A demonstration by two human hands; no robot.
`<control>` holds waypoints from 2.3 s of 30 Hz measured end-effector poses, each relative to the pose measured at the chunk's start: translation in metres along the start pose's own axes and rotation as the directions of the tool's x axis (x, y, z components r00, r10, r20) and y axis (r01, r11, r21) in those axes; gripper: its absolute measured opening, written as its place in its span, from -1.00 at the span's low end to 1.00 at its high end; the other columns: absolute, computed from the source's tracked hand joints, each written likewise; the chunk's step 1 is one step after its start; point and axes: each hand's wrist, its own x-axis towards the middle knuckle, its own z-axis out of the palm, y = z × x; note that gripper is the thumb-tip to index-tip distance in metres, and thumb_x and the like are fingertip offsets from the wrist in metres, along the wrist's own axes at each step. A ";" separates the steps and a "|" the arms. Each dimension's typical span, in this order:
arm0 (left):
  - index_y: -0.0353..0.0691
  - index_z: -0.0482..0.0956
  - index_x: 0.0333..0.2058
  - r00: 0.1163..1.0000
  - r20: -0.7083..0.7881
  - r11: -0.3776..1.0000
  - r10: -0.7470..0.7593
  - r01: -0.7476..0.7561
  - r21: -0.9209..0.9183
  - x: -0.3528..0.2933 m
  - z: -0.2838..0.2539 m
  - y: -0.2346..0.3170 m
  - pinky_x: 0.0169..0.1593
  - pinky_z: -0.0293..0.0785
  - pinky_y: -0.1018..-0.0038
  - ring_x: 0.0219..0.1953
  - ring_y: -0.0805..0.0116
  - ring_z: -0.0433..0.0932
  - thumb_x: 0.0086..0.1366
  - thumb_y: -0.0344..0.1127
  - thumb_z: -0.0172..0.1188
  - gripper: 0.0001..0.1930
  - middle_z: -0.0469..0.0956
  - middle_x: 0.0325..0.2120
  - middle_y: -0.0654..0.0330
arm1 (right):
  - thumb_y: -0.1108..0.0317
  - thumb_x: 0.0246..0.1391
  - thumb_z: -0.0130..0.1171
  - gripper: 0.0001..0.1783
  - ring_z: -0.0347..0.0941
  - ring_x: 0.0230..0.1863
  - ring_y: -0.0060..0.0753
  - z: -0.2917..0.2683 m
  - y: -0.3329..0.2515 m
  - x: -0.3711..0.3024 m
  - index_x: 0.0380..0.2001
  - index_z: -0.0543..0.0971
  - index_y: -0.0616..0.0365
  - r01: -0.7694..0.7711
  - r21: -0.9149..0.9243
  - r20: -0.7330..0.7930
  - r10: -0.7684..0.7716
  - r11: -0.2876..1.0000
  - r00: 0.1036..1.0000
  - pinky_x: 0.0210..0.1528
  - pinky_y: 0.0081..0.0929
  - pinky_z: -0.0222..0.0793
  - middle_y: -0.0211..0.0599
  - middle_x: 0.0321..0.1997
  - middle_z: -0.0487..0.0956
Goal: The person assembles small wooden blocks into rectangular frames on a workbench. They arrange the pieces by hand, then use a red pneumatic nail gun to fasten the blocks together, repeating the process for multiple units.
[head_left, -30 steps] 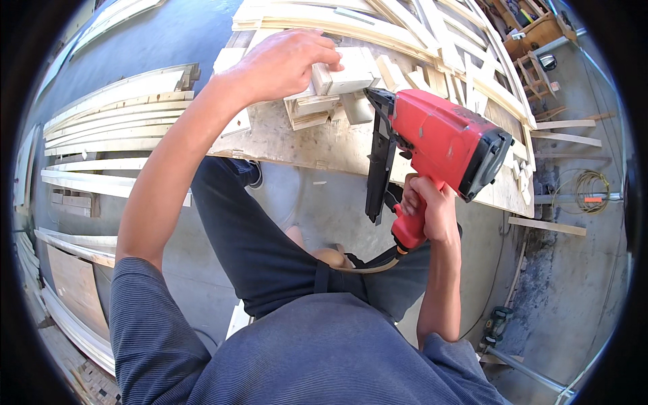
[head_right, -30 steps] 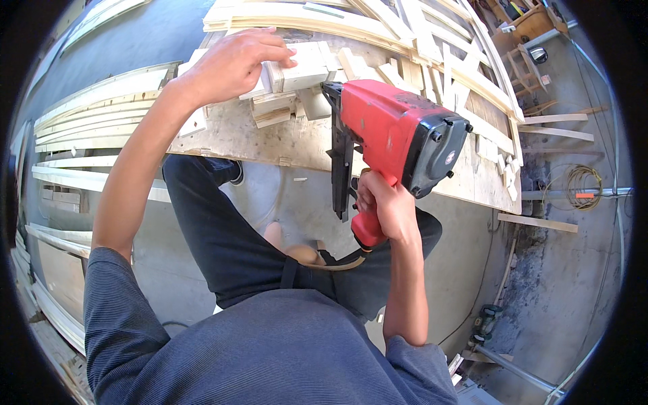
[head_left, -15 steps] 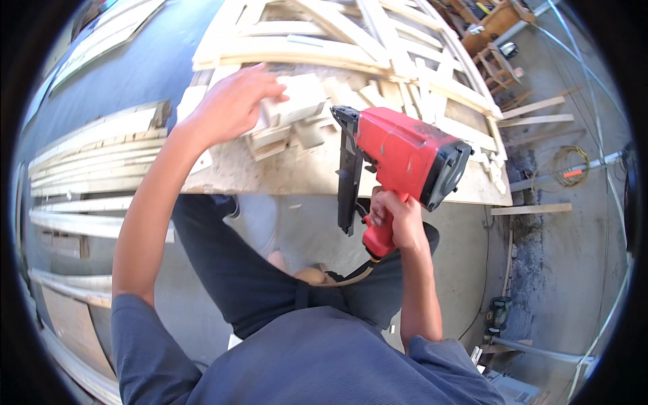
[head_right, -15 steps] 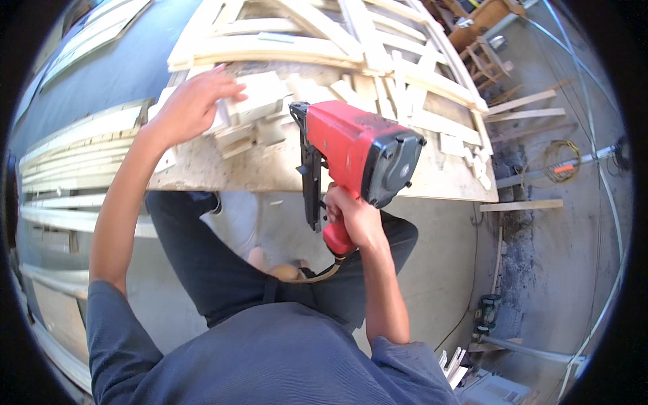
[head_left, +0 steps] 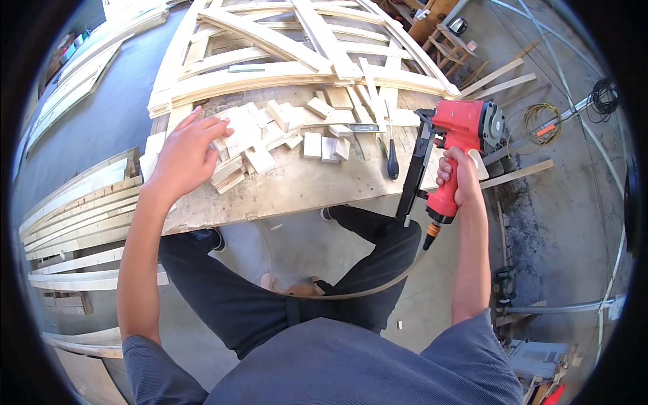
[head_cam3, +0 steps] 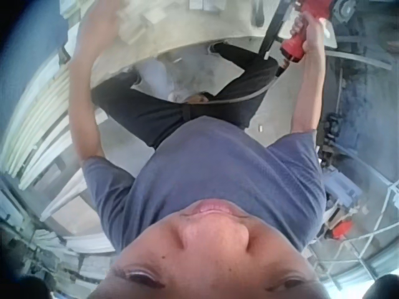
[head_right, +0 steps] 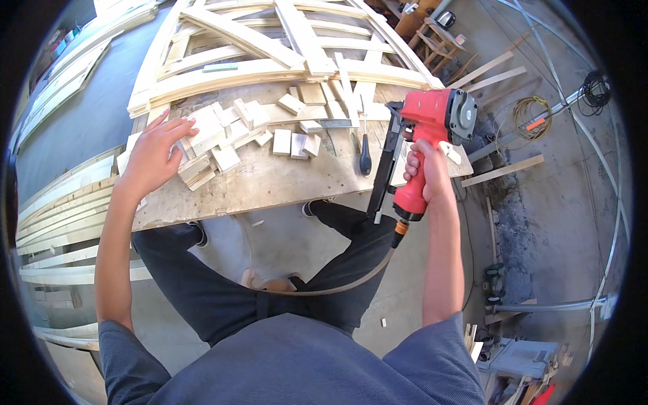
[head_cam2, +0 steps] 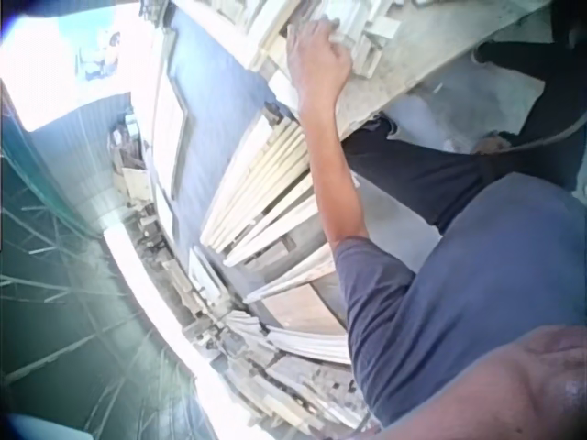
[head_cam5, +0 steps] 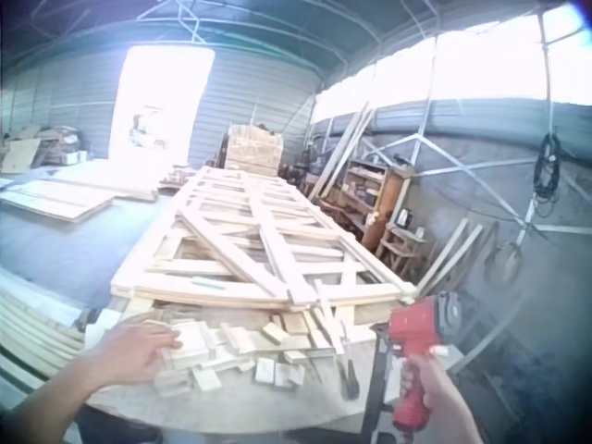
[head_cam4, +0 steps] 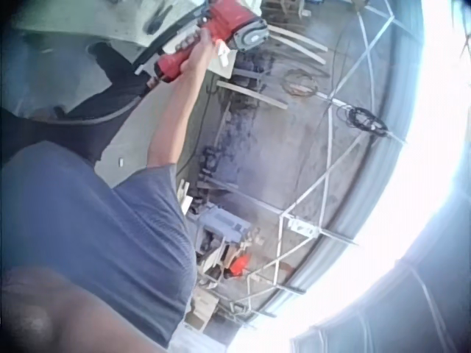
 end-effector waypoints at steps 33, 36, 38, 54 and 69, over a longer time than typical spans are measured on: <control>-0.18 0.70 0.24 0.996 -0.093 1.000 -0.006 0.003 -0.023 -0.008 0.017 -0.014 0.43 0.53 0.07 0.33 -0.07 0.60 0.26 -0.50 0.14 -0.45 0.70 0.24 0.06 | 0.29 0.22 0.25 -0.82 0.31 -0.57 -0.56 0.178 -0.019 0.032 -0.18 0.54 0.09 -0.253 -0.672 0.293 0.563 0.696 0.773 -0.48 -0.40 0.34 -0.52 -0.56 0.38; -0.17 0.71 0.22 0.996 0.020 0.994 -0.083 0.084 -0.075 -0.003 0.006 -0.004 0.40 0.55 0.09 0.29 -0.05 0.62 0.24 -0.52 0.14 -0.45 0.72 0.20 0.07 | 0.29 0.22 0.23 -0.81 0.29 -0.59 -0.59 0.173 -0.018 0.031 -0.16 0.55 0.11 -0.263 -0.670 0.284 0.568 0.694 0.773 -0.48 -0.41 0.34 -0.55 -0.57 0.37; -0.18 0.72 0.20 0.998 -0.029 0.996 -0.060 0.058 -0.071 -0.004 0.009 -0.007 0.37 0.56 0.09 0.26 -0.04 0.63 0.23 -0.53 0.14 -0.46 0.72 0.18 0.08 | 0.28 0.23 0.21 -0.78 0.27 -0.59 -0.60 0.172 -0.017 0.032 -0.13 0.57 0.13 -0.263 -0.663 0.300 0.570 0.701 0.765 -0.48 -0.42 0.33 -0.56 -0.58 0.36; -0.18 0.75 0.11 0.998 -0.051 0.994 -0.043 0.037 -0.105 -0.003 0.007 -0.003 0.32 0.58 0.10 0.20 -0.05 0.65 0.22 -0.50 0.12 -0.52 0.72 0.11 0.07 | 0.28 0.26 0.16 -0.74 0.28 -0.62 -0.60 0.184 -0.025 0.039 -0.07 0.60 0.18 -0.225 -0.722 0.336 0.616 0.654 0.712 -0.50 -0.39 0.37 -0.53 -0.59 0.35; -0.19 0.73 0.06 1.000 0.014 0.999 0.002 -0.001 -0.048 0.002 0.006 -0.017 0.25 0.61 0.07 0.18 -0.03 0.63 0.29 -0.55 0.01 -0.56 0.66 0.07 0.07 | 0.43 0.27 0.16 -0.79 0.24 -0.68 -0.49 0.152 -0.001 -0.100 -0.47 0.42 0.11 -0.138 -0.294 0.409 0.255 0.946 0.876 -0.56 -0.39 0.24 -0.43 -0.64 0.32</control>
